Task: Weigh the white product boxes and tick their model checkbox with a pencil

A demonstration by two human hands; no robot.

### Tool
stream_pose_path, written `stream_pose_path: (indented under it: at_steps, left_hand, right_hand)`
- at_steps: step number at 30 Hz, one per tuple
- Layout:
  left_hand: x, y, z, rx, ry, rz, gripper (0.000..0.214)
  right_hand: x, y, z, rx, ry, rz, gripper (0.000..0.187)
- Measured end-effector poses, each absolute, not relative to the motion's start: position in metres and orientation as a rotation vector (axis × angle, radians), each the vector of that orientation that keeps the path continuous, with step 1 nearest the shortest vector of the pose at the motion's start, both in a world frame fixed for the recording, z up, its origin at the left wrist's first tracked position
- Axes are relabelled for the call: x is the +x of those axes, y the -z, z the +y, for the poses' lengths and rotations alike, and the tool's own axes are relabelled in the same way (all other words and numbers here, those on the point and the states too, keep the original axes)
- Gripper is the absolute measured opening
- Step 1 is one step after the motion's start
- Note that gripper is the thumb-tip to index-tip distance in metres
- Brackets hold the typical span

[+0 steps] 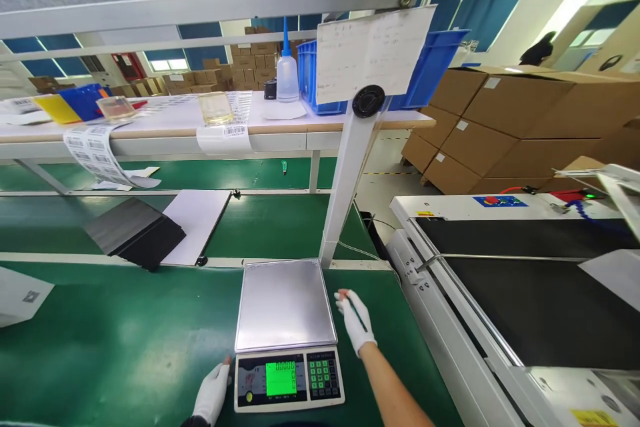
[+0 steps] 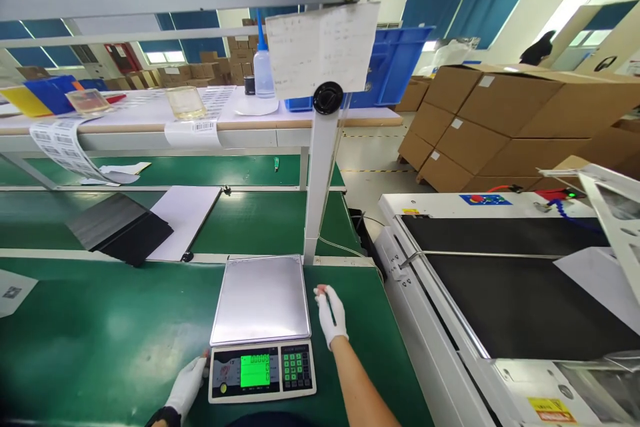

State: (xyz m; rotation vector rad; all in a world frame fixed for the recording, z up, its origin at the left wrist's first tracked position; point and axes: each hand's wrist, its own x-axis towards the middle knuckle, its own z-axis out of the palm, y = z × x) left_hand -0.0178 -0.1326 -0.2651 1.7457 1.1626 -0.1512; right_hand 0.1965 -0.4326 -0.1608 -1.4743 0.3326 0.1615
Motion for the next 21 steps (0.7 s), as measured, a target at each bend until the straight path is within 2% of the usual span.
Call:
stream_pose_path:
  at_steps: [4, 9, 18, 21]
  left_hand:
    - [-0.01, 0.269, -0.15, 1.476, 0.156, 1.047, 0.049]
    - [-0.008, 0.276, -0.149, 1.453, 0.135, 1.074, 0.045]
    - [-0.014, 0.279, -0.145, 1.437, 0.135, 1.06, 0.038]
    - [-0.004, 0.263, -0.136, 1.452, 0.122, 1.067, 0.038]
  right_hand:
    - [0.164, 0.2, -0.426, -1.437, -0.218, 0.38, 0.049]
    - [0.15, 0.216, -0.421, -1.329, -0.32, 0.436, 0.053]
    - [0.146, 0.218, -0.426, -1.451, -0.299, 0.426, 0.051]
    - [0.163, 0.197, -0.434, -1.593, -0.204, 0.353, 0.054]
